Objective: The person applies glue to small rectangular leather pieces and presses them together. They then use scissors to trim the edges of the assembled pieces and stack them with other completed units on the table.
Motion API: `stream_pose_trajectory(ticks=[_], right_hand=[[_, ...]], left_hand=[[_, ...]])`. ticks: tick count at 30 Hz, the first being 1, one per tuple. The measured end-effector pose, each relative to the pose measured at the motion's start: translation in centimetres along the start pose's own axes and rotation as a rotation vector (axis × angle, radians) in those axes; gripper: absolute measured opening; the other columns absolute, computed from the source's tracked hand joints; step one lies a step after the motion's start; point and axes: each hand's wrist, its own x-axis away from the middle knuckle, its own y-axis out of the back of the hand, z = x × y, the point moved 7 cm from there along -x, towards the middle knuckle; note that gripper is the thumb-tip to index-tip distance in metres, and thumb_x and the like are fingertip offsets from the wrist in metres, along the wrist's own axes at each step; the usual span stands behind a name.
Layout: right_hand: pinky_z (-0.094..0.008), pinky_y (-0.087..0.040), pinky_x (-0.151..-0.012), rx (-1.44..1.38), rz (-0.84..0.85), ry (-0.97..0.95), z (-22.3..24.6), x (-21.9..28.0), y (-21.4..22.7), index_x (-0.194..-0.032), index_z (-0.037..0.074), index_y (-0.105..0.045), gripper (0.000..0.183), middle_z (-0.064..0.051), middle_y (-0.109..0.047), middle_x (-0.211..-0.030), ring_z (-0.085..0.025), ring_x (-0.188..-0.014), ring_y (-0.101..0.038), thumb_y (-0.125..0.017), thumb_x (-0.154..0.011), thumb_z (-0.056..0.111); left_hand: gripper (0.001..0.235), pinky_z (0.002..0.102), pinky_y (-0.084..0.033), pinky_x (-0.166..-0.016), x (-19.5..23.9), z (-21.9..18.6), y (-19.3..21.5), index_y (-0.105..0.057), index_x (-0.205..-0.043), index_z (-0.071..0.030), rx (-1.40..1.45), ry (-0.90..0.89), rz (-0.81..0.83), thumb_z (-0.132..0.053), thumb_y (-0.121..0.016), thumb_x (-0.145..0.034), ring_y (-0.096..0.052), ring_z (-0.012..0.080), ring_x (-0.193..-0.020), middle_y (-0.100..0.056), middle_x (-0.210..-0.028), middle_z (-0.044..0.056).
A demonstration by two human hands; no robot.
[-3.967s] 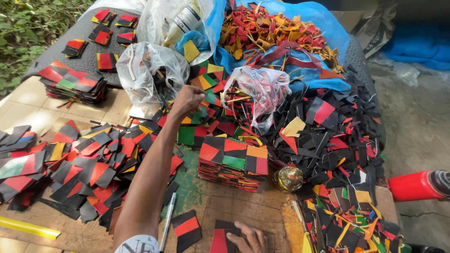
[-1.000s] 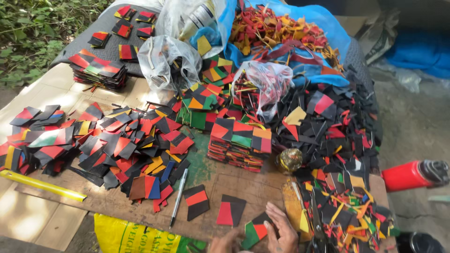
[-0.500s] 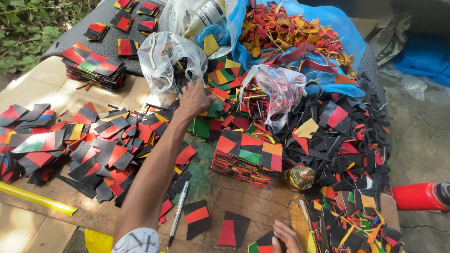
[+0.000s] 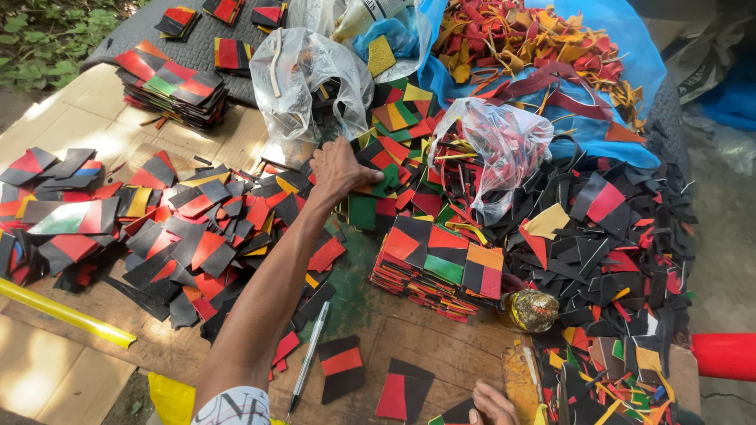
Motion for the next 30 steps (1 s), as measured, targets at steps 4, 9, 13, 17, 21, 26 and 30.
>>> stream_pose_trajectory(ticks=[4, 9, 13, 17, 21, 26, 30], right_hand=[[-0.039, -0.063, -0.088, -0.037, 0.009, -0.006, 0.5, 0.7, 0.0, -0.109, -0.002, -0.062, 0.028, -0.024, -0.068, -0.12, -0.027, -0.106, -0.074, -0.07, -0.086, 0.011], [-0.039, -0.061, -0.091, -0.038, 0.031, 0.037, 1.0, -0.2, -0.3, -0.106, -0.002, -0.064, 0.027, -0.024, -0.068, -0.121, -0.028, -0.106, -0.074, -0.073, -0.084, 0.01], [-0.037, -0.059, -0.096, 0.022, -0.072, 0.081, 1.5, 1.1, 0.6, -0.103, 0.0, -0.068, 0.019, -0.023, -0.07, -0.119, -0.026, -0.106, -0.074, -0.07, -0.089, 0.012], [-0.038, -0.059, -0.095, 0.058, 0.001, 0.072, 1.1, 0.7, 0.3, -0.096, 0.001, -0.07, 0.019, -0.022, -0.072, -0.116, -0.026, -0.103, -0.075, -0.074, -0.084, 0.015], [-0.04, -0.059, -0.094, 0.057, 0.091, 0.096, 0.5, -0.3, 0.5, -0.096, 0.002, -0.073, 0.021, -0.022, -0.072, -0.115, -0.028, -0.103, -0.075, -0.076, -0.08, 0.015], [-0.041, -0.059, -0.096, 0.01, 0.143, 0.095, 0.2, -0.6, 0.3, -0.099, 0.003, -0.074, 0.023, -0.021, -0.073, -0.117, -0.027, -0.105, -0.076, -0.078, -0.08, 0.014], [-0.042, -0.059, -0.096, -0.003, 0.183, 0.055, 0.2, -0.3, 0.2, -0.101, 0.001, -0.074, 0.022, -0.021, -0.071, -0.12, -0.029, -0.107, -0.075, -0.076, -0.082, 0.012]], left_hand=[[0.097, 0.046, -0.052, -0.097, -0.4, 0.6, -0.7, -0.058, -0.116, 0.01, 0.064, -0.144, 0.015, -0.055, -0.096, -0.054, -0.067, 0.0418, -0.108, -0.068, -0.11, 0.029], [0.077, 0.042, -0.055, -0.084, -0.3, 1.1, 1.8, -0.069, -0.1, 0.004, 0.28, -0.153, 0.029, -0.047, -0.096, -0.05, -0.072, 0.0325, -0.091, -0.075, -0.096, 0.02], [0.066, 0.039, -0.059, -0.075, -0.2, 4.7, 6.5, -0.074, -0.1, -0.001, 0.572, -0.072, 0.045, -0.041, -0.094, -0.051, -0.074, 0.0257, -0.083, -0.077, -0.092, 0.013], [0.066, 0.042, -0.06, -0.083, 0.6, 9.4, 9.2, -0.071, -0.109, 0.004, 0.606, 0.077, 0.077, -0.031, -0.096, -0.058, -0.074, 0.0299, -0.093, -0.076, -0.102, 0.016], [0.071, 0.049, -0.049, -0.087, 2.6, 9.4, 11.2, -0.065, -0.12, 0.006, 0.14, -0.185, -0.316, -0.024, -0.098, -0.065, -0.063, 0.0416, -0.102, -0.067, -0.109, 0.03], [0.032, 0.044, -0.052, -0.097, 3.9, 5.3, 10.7, -0.071, -0.117, -0.003, 0.178, -0.468, -0.557, -0.006, -0.08, -0.086, -0.067, 0.0365, -0.109, -0.072, -0.114, 0.018], [0.042, 0.046, -0.047, -0.088, 3.3, 0.0, 4.8, -0.072, -0.111, -0.005, 0.097, -0.624, -0.174, -0.007, -0.083, -0.071, -0.06, 0.036, -0.1, -0.071, -0.098, 0.014]])
